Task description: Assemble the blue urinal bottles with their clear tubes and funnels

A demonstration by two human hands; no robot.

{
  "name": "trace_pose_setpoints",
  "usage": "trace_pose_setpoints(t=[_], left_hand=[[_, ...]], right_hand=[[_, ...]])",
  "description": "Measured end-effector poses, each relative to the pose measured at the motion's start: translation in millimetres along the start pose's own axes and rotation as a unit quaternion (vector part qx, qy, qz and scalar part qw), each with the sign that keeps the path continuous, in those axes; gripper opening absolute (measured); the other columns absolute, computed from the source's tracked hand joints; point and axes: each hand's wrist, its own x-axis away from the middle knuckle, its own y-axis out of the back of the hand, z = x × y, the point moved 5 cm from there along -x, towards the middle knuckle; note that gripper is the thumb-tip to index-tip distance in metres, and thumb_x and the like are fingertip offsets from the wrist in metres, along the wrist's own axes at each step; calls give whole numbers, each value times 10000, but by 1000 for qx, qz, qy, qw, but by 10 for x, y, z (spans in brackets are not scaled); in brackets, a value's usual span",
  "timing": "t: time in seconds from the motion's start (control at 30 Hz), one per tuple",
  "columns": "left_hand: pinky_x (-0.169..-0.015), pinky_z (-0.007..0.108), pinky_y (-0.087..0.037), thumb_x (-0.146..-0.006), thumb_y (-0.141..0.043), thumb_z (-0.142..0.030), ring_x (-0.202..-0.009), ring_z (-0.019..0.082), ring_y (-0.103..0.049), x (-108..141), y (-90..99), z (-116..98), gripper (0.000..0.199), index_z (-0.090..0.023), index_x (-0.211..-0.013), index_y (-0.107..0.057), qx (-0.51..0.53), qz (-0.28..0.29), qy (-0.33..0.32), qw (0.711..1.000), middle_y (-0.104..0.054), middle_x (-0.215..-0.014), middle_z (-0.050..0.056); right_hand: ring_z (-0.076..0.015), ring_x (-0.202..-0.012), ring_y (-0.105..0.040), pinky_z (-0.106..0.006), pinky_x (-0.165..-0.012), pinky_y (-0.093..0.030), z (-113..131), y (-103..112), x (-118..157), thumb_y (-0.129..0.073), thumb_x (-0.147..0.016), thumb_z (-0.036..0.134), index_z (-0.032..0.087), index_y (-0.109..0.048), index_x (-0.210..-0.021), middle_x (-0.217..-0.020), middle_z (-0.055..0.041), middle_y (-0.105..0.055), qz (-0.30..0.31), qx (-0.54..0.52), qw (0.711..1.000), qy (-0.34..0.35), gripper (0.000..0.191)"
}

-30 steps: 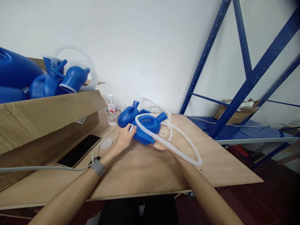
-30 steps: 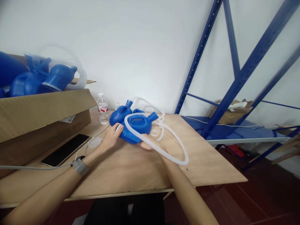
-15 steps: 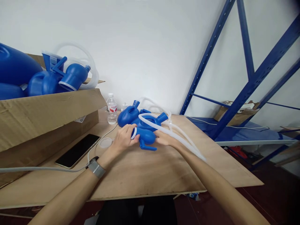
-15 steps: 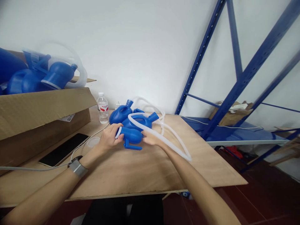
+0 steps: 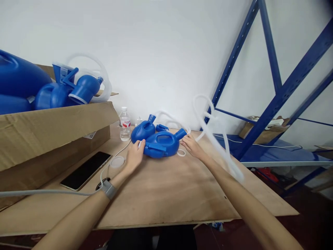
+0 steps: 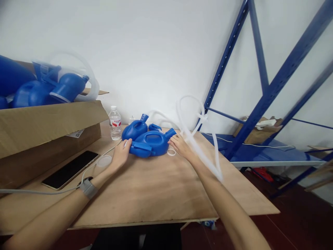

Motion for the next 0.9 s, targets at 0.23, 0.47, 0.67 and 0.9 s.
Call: trace_pose_setpoints(t=[0.23,0.47,0.67,0.9], left_hand=[[-637,277,-349,-1024,-347,-544,-696,224,-615,103,-82,16,419,-246,-835,-572,-32,29,-4,999,-628,-683,19],[-630,284,-322,-1028,-364,-530,-771,257,-670,142,-146,-11,370,-257,-920,-589,-69,67,-11,995,-695,-786,43],[-643,292,-336,-1034,-375,-515,-830,281,-706,187,-203,-47,351,-256,-976,-604,-89,94,-19,991,-738,-861,68],[-656,292,-351,-1037,-357,-527,-863,293,-715,199,-207,-57,358,-270,-993,-603,-92,105,-27,990,-752,-891,69]], right_hand=[[-301,-1040,-530,-457,-959,-440,-403,-19,-171,-431,-1035,462,175,-637,-941,-1081,-161,-624,68,95,990,80,366],[-317,-1133,-610,-467,-1001,-445,-544,-220,176,-393,-1022,289,174,-725,-1108,-1188,-197,-669,163,82,983,-32,362],[-368,-1520,-335,-523,-1188,-349,-70,67,734,-593,-919,616,379,-511,-1508,-1589,-67,-473,316,-100,933,-141,640],[-328,-1438,-482,-472,-1169,-415,211,377,838,-558,-932,640,335,-488,-1531,-1574,-42,-488,329,-158,916,-168,676]])
